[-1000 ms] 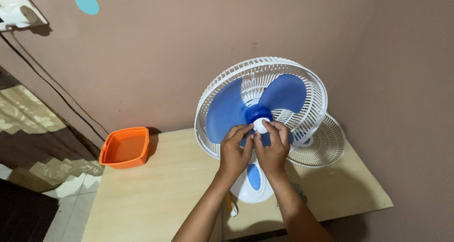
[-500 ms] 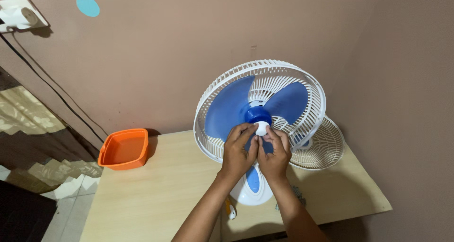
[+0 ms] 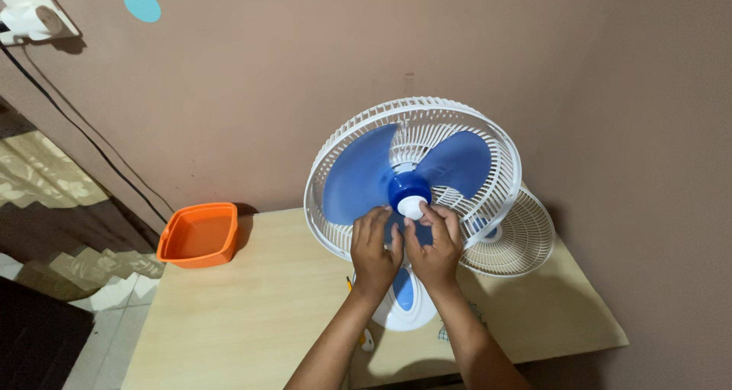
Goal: The person assembles a white and blue table fan on a wooden table. They wipe the fan's neck and base with a cloth, then attach the front cage, secure it with a nut, and install the blue fan blades. Finally, they wipe the blades and secure them with a cap.
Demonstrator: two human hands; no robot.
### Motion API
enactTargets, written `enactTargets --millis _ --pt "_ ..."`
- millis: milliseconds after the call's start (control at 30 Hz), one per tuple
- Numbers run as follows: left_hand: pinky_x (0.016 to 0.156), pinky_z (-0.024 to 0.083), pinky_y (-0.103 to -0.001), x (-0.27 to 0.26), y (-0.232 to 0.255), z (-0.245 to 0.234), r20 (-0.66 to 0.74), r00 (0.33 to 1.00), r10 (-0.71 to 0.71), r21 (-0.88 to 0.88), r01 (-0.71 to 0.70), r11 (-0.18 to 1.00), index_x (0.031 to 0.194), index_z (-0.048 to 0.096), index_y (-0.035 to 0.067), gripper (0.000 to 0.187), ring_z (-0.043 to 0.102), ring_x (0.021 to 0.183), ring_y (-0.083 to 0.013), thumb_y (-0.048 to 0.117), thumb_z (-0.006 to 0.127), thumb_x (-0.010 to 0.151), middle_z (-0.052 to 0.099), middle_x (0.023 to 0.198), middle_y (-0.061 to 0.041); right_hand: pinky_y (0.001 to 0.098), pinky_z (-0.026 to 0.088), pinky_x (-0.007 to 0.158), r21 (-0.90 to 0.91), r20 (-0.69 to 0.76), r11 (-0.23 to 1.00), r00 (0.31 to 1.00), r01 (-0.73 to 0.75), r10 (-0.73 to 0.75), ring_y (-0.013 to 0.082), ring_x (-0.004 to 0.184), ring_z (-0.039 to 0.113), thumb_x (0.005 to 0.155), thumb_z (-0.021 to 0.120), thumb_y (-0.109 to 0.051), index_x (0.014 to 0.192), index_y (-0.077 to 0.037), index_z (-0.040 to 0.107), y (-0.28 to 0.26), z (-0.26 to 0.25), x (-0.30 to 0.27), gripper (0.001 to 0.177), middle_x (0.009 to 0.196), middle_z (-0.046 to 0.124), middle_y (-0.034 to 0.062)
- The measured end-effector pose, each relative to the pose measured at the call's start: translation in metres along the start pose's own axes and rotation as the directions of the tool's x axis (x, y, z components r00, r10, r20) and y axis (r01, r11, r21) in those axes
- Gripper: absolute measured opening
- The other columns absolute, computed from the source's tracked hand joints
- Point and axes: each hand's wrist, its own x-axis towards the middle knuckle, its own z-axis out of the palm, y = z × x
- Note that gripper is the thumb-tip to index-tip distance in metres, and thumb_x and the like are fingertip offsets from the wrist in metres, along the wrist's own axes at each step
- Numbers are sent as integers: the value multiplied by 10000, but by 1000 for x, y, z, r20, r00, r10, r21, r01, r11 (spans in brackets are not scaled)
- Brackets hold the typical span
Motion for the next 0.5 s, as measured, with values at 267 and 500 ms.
enactTargets --millis 267,500 --pt "752 580 -378 10 9 -2 200 953 -226 -56 241 969 1456 504 23 644 700 927 -276 56 759 866 585 1322 -188 265 583 677 56 19 990 992 -127 126 148 766 709 864 835 -95 1182 29 660 2 -1 8 384 944 702 100" --pt "819 576 -381 18 -4 3 223 971 -87 7 87 996 1437 588 112 669 689 1015 -302 85 819 809 593 1317 -148 260 589 643 75 50 993 995 -88 84 139 762 712 845 811 -89 1194 62 665 3 -2 6 407 927 707 120"
